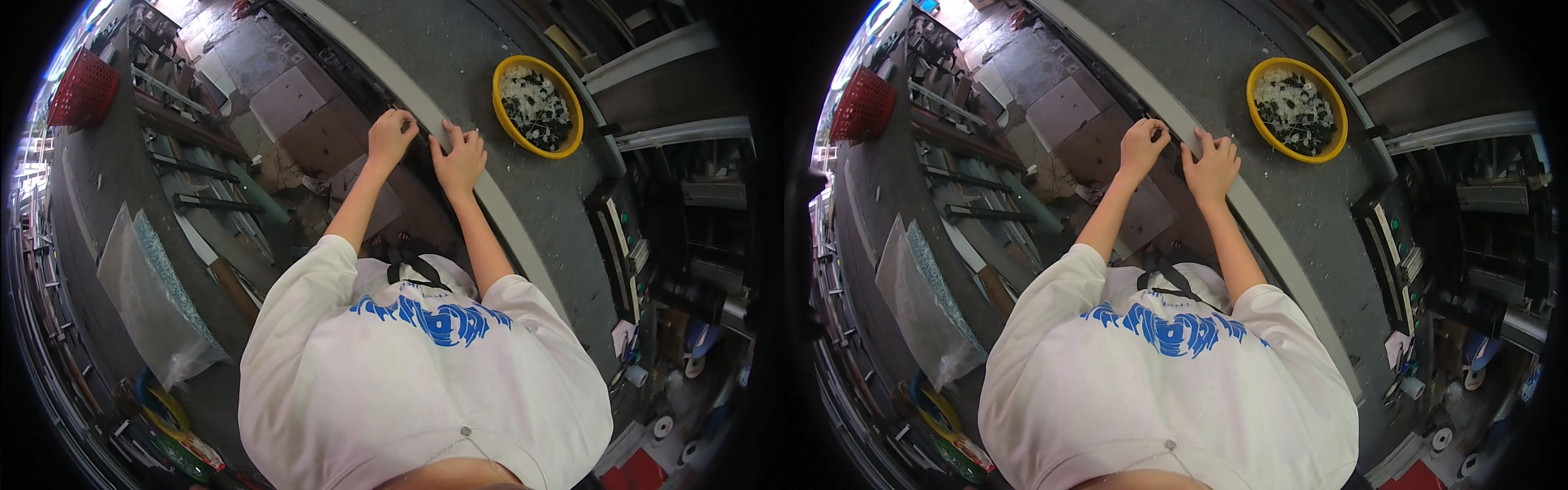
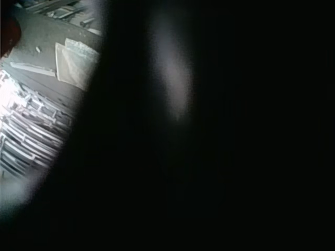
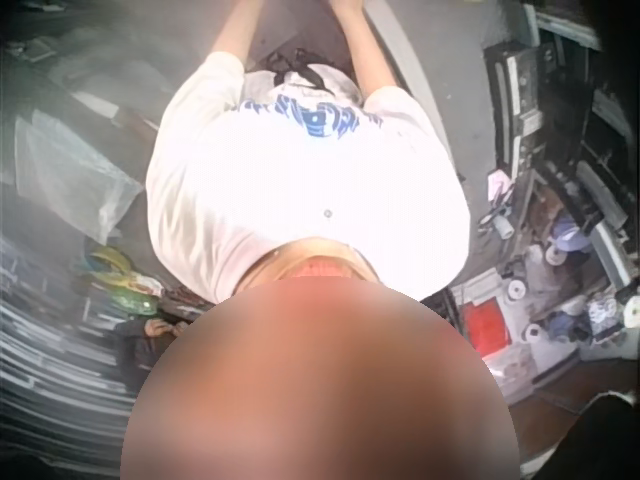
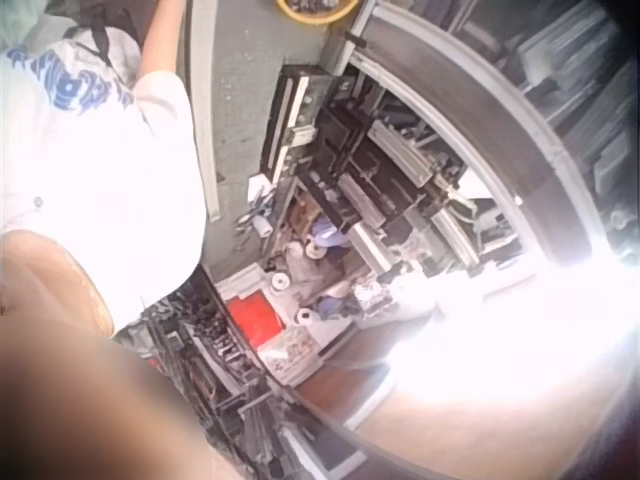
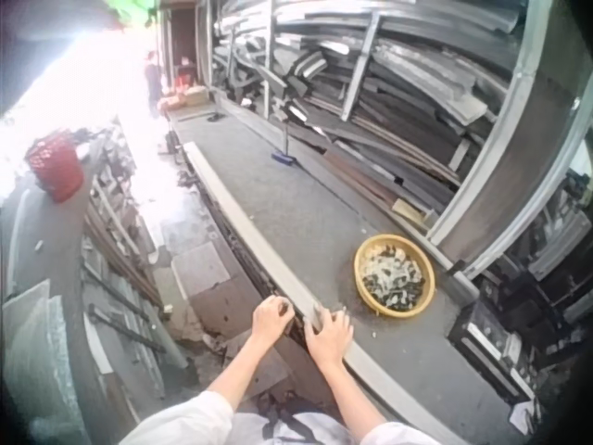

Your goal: The person assembles a long metal profile by inserting small fasteners from a yellow bowl into slots along its length. They repeatedly pick fasteners, align them with the profile, and press them into place. The person also uses a utility knife to trim or adjust the profile and handles a roll of tape.

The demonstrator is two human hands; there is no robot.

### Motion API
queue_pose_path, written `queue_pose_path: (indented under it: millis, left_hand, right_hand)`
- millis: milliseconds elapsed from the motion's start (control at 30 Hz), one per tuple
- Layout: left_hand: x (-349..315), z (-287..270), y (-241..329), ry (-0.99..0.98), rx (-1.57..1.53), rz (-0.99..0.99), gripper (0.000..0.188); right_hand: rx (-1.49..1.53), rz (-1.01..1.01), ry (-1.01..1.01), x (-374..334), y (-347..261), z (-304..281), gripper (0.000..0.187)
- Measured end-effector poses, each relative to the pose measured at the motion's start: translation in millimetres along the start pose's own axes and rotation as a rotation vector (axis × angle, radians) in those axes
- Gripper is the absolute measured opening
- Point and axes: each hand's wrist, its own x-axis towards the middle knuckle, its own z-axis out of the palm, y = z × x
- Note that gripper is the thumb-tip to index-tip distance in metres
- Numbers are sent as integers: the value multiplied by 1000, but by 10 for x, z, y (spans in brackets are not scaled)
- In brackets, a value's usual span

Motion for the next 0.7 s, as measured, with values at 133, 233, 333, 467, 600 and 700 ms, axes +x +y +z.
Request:
queue_pose_path:
  millis: [133, 233, 333, 467, 600, 700]
  left_hand:
    - [-41, -89, -70, -127, -21, -40, 20]
    - [-63, -271, -247, -364, -236, -78, 21]
    - [-52, -499, -496, -649, -662, -220, 25]
    - [49, -899, -894, -806, -883, -450, 33]
    - [510, -1221, -1348, -848, -254, -415, 42]
    - [963, -1124, -1559, -908, -228, -232, 46]
  right_hand:
    - [88, -1, -76, -5, 32, -72, 43]
    - [139, -2, -95, 9, 44, -117, 45]
    - [151, 14, -139, 43, 30, -135, 48]
    - [157, 61, -188, 132, -25, -160, 53]
    - [269, 112, -130, 374, -169, -124, 53]
    - [305, 90, -77, 741, -484, 75, 46]
